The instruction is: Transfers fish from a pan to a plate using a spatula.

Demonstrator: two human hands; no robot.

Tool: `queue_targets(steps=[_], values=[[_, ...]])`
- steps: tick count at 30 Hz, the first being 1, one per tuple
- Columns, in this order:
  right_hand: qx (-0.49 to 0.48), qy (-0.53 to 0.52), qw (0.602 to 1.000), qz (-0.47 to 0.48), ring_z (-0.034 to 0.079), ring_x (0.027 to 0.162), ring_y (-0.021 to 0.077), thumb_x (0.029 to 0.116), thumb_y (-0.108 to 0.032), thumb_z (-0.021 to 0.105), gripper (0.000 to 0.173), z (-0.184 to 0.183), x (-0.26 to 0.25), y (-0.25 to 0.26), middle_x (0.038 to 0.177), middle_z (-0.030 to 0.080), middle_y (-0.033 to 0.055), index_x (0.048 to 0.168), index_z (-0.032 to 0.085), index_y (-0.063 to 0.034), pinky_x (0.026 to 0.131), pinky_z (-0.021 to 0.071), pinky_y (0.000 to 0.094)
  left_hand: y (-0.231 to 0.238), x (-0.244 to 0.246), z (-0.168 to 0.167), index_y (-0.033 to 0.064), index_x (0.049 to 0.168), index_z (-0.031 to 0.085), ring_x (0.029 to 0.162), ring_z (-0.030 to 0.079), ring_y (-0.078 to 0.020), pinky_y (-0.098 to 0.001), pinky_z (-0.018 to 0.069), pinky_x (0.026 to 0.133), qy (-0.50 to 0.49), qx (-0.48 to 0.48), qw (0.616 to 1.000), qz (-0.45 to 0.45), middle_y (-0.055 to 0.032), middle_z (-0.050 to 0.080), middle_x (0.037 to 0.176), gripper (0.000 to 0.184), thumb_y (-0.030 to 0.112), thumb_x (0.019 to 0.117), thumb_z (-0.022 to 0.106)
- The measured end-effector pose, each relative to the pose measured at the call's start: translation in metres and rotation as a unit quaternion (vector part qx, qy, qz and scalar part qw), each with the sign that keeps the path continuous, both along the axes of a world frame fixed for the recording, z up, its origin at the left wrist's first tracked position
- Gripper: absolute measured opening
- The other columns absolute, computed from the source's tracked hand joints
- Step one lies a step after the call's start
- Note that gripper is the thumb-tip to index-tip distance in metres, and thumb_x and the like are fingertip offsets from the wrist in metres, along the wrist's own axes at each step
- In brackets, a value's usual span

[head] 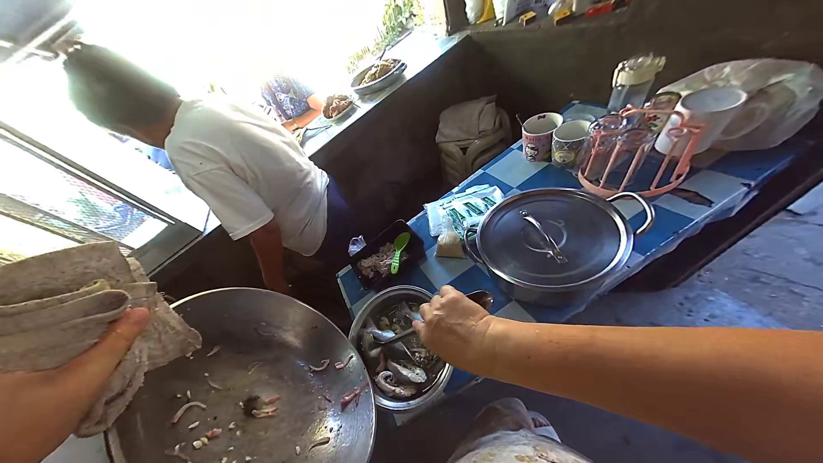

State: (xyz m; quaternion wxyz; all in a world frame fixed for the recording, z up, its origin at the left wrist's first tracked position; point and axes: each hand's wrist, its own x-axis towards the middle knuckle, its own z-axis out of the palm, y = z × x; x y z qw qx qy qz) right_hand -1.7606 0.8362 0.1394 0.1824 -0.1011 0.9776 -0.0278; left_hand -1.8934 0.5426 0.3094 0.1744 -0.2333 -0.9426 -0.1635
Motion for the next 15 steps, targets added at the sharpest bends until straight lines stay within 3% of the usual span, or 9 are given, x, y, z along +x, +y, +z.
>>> queue_targets(steps=[4, 9, 12, 15], values=[[0.032, -0.053, 0.998, -0.018, 0.065, 0.104, 0.0367, 0.1006, 0.006, 0.048, 0.022, 0.014, -0.012, -0.013, 0.112, 0.065, 0.0232, 0.115, 0.064, 0.0090, 0.087, 0.0479, 0.0527, -0.012, -0.010, -0.001, -0.0126, 0.125, 0.059, 0.108, 0.067, -0.0260, -0.0424, 0.0534, 0.098, 0.027, -0.018, 0.998, -0.053, -0.0283, 0.066, 0.116, 0.049, 0.024, 0.0943, 0.070], [0.024, -0.067, 0.996, -0.045, 0.066, 0.101, 0.0374, 0.0989, 0.006, 0.053, 0.016, 0.037, -0.018, -0.016, 0.107, 0.066, 0.0229, 0.108, 0.066, 0.0090, 0.083, 0.0496, 0.0529, -0.014, -0.004, -0.008, -0.0095, 0.126, 0.060, 0.107, 0.068, -0.0320, -0.0534, 0.0524, 0.097, 0.061, -0.027, 0.998, -0.023, -0.0280, 0.067, 0.115, 0.060, 0.039, 0.0931, 0.072], [-0.006, -0.012, 0.995, -0.094, 0.068, 0.095, 0.0390, 0.0933, 0.008, 0.060, 0.017, 0.050, 0.000, 0.010, 0.102, 0.068, 0.0212, 0.107, 0.069, 0.0039, 0.078, 0.0525, 0.0557, -0.018, -0.005, -0.016, -0.0084, 0.129, 0.057, 0.109, 0.068, -0.0356, -0.0586, 0.0511, 0.096, 0.099, -0.006, 0.995, 0.002, -0.0282, 0.067, 0.117, 0.079, 0.054, 0.0849, 0.074], [-0.014, 0.137, 0.981, -0.134, 0.068, 0.081, 0.0322, 0.0873, 0.001, 0.069, 0.029, 0.039, 0.040, 0.045, 0.087, 0.069, 0.0120, 0.113, 0.075, -0.0100, 0.069, 0.0518, 0.0497, -0.006, 0.008, -0.019, -0.0111, 0.130, 0.054, 0.106, 0.068, -0.0400, -0.0627, 0.0495, 0.094, 0.115, 0.015, 0.993, 0.009, -0.0308, 0.066, 0.114, 0.075, 0.043, 0.0847, 0.079]])
